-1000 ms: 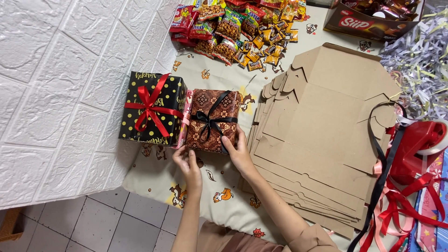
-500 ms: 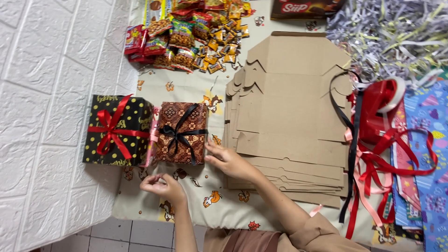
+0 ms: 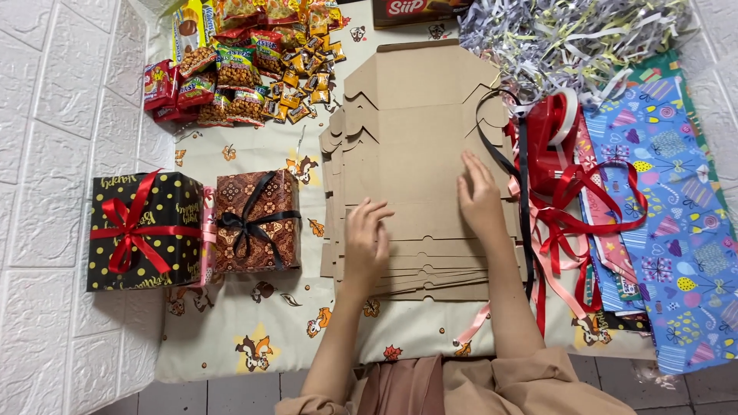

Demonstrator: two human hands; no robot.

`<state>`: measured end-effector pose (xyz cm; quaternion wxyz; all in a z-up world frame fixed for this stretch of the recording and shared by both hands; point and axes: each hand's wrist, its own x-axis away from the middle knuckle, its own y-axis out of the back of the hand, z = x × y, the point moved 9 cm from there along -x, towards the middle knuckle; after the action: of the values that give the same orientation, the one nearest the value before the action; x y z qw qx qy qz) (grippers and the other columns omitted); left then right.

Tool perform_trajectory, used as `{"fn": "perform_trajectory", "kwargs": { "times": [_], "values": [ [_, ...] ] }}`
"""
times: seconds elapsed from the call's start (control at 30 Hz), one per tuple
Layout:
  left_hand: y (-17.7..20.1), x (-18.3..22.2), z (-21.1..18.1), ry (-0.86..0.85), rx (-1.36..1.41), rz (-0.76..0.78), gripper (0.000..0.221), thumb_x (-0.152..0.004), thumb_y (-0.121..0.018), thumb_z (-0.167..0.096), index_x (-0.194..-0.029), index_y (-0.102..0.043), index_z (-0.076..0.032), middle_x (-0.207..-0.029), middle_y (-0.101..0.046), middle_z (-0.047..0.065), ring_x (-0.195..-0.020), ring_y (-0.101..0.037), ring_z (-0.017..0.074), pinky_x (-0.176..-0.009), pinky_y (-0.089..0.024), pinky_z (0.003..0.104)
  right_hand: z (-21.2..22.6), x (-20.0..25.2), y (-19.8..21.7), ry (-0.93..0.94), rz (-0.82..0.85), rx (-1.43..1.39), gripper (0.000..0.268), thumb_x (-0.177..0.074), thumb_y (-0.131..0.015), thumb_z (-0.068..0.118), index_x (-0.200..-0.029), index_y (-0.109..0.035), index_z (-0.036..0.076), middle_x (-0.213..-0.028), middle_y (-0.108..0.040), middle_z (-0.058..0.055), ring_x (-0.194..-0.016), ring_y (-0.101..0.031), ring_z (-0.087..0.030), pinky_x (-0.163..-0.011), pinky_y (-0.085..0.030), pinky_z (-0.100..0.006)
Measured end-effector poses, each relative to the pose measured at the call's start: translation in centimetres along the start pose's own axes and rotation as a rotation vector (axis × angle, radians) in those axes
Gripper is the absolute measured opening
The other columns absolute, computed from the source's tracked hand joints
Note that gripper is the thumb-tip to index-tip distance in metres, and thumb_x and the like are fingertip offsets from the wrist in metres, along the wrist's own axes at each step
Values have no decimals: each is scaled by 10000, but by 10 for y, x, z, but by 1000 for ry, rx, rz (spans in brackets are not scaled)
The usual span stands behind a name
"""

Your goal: The person ties a black ribbon around a wrapped gift, then assembles a cardboard box by folding its sides, adding red decorative paper to the interior, filling it with shredded paper, and placing a packaged snack inside.

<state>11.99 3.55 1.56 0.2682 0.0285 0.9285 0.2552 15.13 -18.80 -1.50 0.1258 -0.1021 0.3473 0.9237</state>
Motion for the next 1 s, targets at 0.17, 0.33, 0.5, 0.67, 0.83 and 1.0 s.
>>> {"fn": "perform_trajectory", "kwargs": {
  "times": [0.17,0.33,0.5,0.67,0.83,1.0],
  "values": [
    [-82,5,47,106,-260,289,367,-958,-452,-200,-1315,-508,-134,-1399,-469,92,-1344,-352,350,-1109,-237,506,-72,19,46,-243,-154,-274,462,-933,-461,-37,-1389,-389,-58,-1394,-353,-319,-1270,-383,-451,-1025,-380,-471],
    [-86,8,51,104,-401,333,432,-962,-458,-245,-1378,-460,-127,-1462,-420,73,-1361,-344,306,-1138,-192,471,-69,52,63,-374,-104,-267,480,-961,-480,25,-1419,-351,-39,-1432,-301,-325,-1300,-335,-442,-1070,-331,-454],
    [-98,15,64,95,-487,343,465,-972,-418,-320,-1416,-410,-183,-1496,-366,23,-1391,-303,260,-1149,-171,454,-103,87,69,-501,10,-16,375,-934,-545,201,-1307,-564,166,-1394,-505,-45,-1250,-469,-281,-1030,-382,-406],
    [-100,16,62,96,-516,360,481,-981,-389,-323,-1442,-373,-189,-1513,-338,15,-1398,-289,250,-1150,-163,448,-79,92,93,-383,-30,407,224,-973,-579,292,-1052,-725,141,-1193,-643,2,-1023,-605,-231,-892,-479,-332],
    [-105,14,62,102,-555,363,493,-987,-364,-325,-1461,-342,-190,-1523,-316,13,-1395,-285,242,-1147,-168,442,-61,89,77,-221,-79,566,154,-892,-672,285,-1026,-721,228,-1012,-623,50,-886,-579,-186,-807,-483,-307],
    [-108,12,65,142,-678,335,504,-980,-338,-326,-1472,-320,-221,-1515,-312,-24,-1363,-303,236,-1127,-182,440,-54,89,52,-413,103,603,587,-871,-619,345,-1354,-502,35,-1310,-445,-122,-1061,-456,-352,-808,-428,-462]
  ]
}}
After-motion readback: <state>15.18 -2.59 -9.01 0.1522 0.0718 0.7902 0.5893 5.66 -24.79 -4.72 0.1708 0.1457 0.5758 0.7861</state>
